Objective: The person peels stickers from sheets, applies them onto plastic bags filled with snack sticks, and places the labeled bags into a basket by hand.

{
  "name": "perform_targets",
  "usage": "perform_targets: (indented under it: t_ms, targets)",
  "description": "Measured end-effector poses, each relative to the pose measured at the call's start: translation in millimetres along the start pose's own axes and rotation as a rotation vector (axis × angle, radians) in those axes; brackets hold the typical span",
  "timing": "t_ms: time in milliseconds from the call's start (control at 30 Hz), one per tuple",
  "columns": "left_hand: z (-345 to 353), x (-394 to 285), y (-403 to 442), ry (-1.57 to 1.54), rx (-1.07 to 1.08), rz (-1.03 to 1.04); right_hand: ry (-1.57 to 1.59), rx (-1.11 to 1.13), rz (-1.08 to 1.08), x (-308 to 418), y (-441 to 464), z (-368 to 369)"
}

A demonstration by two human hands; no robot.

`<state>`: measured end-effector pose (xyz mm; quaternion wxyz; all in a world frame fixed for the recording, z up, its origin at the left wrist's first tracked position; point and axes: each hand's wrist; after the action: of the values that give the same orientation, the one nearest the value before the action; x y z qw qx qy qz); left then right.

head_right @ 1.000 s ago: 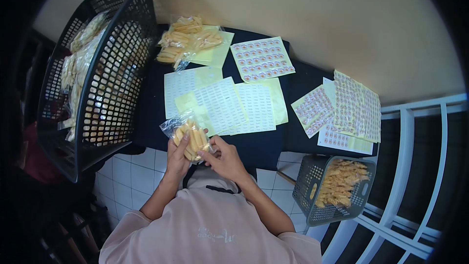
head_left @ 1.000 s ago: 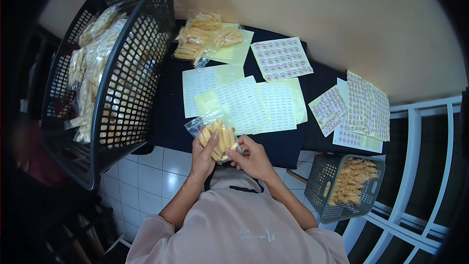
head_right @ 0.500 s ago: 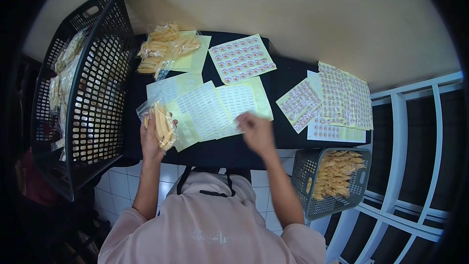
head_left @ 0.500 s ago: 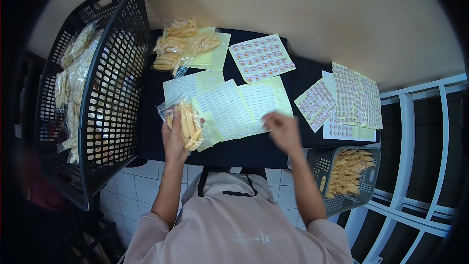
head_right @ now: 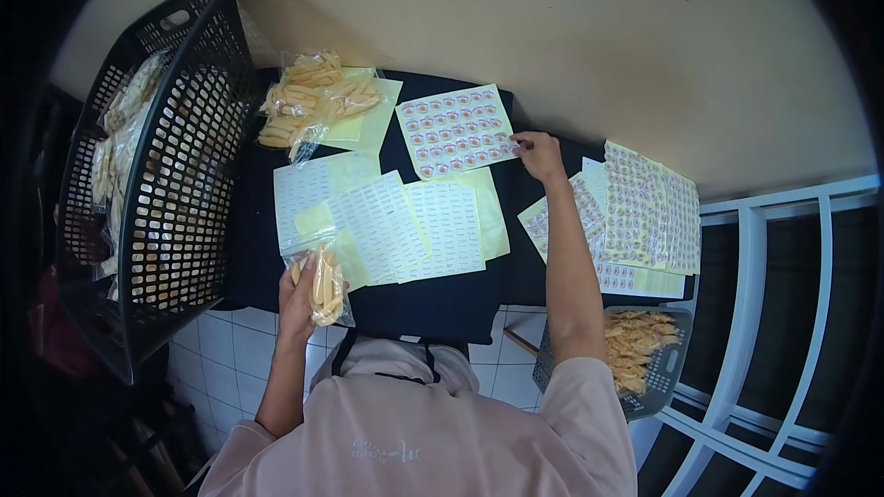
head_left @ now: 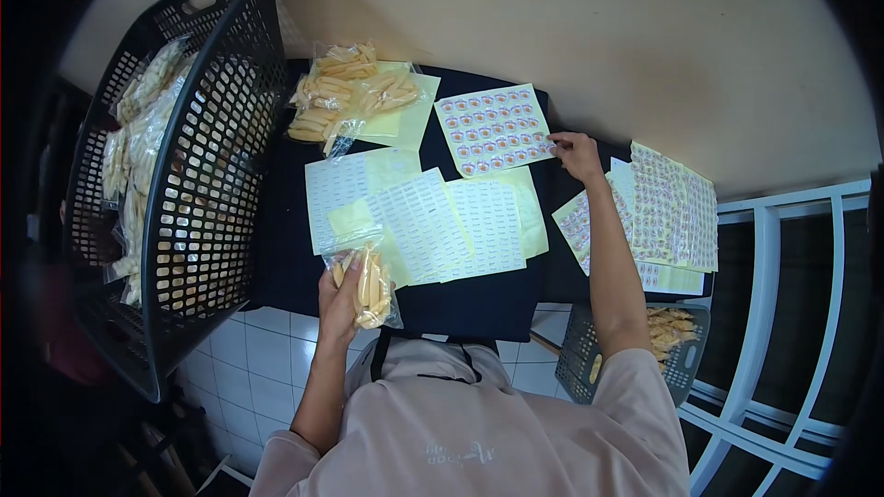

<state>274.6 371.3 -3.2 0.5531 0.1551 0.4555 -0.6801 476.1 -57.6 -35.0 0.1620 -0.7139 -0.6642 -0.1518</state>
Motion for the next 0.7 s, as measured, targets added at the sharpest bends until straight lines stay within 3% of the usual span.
perform_targets:
  t_ms: [33, 267, 433, 567, 667, 700]
  targets:
    - [-2, -1, 0, -0.001, -0.006, -0.001, 0.081, 0.075, 0.102, 4, -3, -2]
    - [0, -10, 15, 0.008, 0.032, 0.027, 0.206, 0.092, 0.126, 7, -24, 10]
    - [10, -15, 18, 0.013, 0.073, 0.029, 0.688, 0.063, 0.232, -6, -34, 25]
    - [8, -16, 15, 0.024, 0.098, 0.003, 0.726, 0.119, 0.188, -8, -44, 22]
    - [2, -10, 12, 0.025, 0.099, -0.004, 0.451, 0.045, 0.125, 6, -49, 10]
    - [0, -9, 11, 0.023, 0.086, 0.001, 0.262, -0.039, -0.033, 7, -50, 8]
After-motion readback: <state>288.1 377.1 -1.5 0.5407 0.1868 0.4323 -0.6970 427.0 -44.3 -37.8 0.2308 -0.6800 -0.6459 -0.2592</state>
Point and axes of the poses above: each hand's wrist, its own y-axis towards the middle knuckle, its own z-axis out of the palm, x = y × z, and after that the axes turned 12 degrees about -y, right-handed
